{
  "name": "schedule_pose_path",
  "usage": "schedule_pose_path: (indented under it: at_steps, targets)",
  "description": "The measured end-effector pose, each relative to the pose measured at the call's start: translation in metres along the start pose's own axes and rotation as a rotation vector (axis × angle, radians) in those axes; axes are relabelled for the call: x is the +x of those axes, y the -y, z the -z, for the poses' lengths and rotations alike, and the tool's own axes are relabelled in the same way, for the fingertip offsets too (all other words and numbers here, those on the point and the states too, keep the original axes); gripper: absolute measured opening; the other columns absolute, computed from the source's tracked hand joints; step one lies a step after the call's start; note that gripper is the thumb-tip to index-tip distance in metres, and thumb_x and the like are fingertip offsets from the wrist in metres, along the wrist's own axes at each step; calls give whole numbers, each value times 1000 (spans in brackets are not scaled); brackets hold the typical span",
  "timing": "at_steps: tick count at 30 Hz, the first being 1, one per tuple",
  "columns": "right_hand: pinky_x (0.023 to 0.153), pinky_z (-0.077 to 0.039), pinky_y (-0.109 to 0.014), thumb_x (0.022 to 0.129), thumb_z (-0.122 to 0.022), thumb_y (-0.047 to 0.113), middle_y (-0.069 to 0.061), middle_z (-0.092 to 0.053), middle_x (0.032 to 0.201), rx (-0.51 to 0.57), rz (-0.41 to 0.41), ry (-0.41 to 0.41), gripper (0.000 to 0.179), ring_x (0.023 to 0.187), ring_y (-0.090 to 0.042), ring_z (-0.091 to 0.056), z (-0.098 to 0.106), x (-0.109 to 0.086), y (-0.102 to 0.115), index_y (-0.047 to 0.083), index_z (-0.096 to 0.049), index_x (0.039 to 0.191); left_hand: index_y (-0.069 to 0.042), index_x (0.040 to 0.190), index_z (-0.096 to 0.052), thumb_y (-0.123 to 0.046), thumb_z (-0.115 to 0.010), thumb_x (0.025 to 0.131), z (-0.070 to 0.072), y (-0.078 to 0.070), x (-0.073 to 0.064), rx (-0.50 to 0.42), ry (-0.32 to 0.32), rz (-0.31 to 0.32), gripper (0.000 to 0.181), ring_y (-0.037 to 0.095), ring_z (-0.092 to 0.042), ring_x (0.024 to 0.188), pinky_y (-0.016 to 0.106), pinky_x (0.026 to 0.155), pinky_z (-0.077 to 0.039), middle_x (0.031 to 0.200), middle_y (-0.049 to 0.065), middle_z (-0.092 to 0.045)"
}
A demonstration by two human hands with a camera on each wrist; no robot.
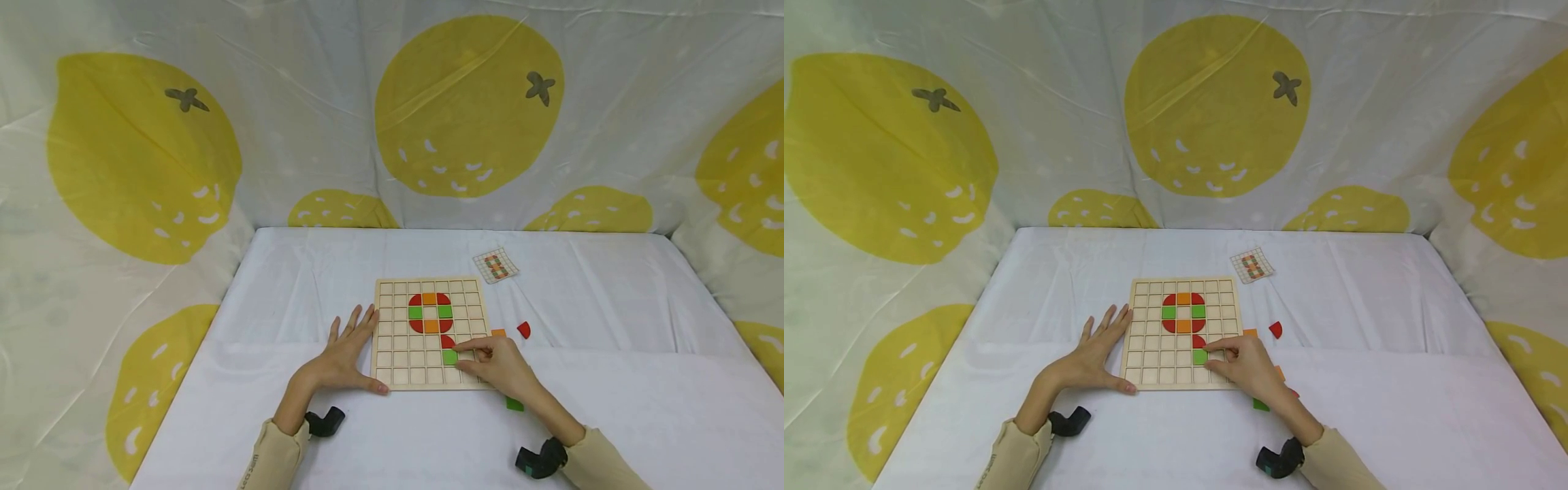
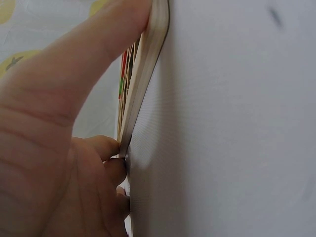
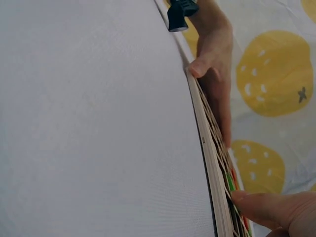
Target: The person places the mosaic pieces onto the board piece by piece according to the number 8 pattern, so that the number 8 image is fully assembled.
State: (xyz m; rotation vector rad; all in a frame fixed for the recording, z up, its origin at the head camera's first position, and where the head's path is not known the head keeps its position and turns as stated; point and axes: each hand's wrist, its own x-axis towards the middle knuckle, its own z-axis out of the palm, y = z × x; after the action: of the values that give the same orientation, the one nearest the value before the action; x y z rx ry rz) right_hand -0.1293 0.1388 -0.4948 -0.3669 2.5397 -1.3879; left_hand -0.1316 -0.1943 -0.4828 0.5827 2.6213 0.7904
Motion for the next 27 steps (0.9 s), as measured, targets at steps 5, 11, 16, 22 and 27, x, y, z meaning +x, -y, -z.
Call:
schedule_pose_path:
  at_steps: [5, 11, 16, 22, 27]
  targets:
    - [50, -21, -18, 81, -89, 22, 9, -30, 54, 6, -7, -7, 25, 52, -2, -25, -2, -1, 2, 17, -83, 105, -4, 166, -7, -57, -92, 68, 0, 1, 0, 0, 0, 2, 141, 40, 10, 162, 71, 124, 11, 176, 13, 1]
    - [50, -21, -18, 81, -89, 21, 9, -29, 55, -5, 17, -3, 24, 53, -2, -26, 2, -1, 0, 17, -83, 104, -4, 166, -6, -58, -92, 68, -1, 1, 1, 8, 4, 1, 141, 40, 11, 162, 71, 124, 12, 176, 13, 2]
    - [48, -23, -18, 82, -89, 21, 7, -31, 55, -4, -15, -24, 25, 51, -3, -29, 18, -5, -2, 17, -82, 105, -4, 166, -6, -59, -91, 68, -1, 1, 1, 3, 7, -5, 141, 40, 11, 162, 71, 123, 12, 176, 13, 2]
    - [46, -24, -20, 84, -86, 19, 5, -30, 57, -45, -98, -51, 25, 49, -6, -28, 50, -22, -12, 13, -81, 108, -4, 166, -5, -58, -91, 69, 0, 0, 1, 3, 7, -3, 140, 40, 11, 162, 70, 124, 12, 176, 13, 2]
    - [47, -28, -22, 85, -86, 21, 4, -29, 59, -71, -193, -50, 25, 51, -7, -29, 70, -37, -21, 15, -80, 108, -4, 166, -6, -58, -91, 69, 0, 1, 0, -3, 5, 1, 141, 40, 11, 162, 70, 124, 12, 176, 13, 2]
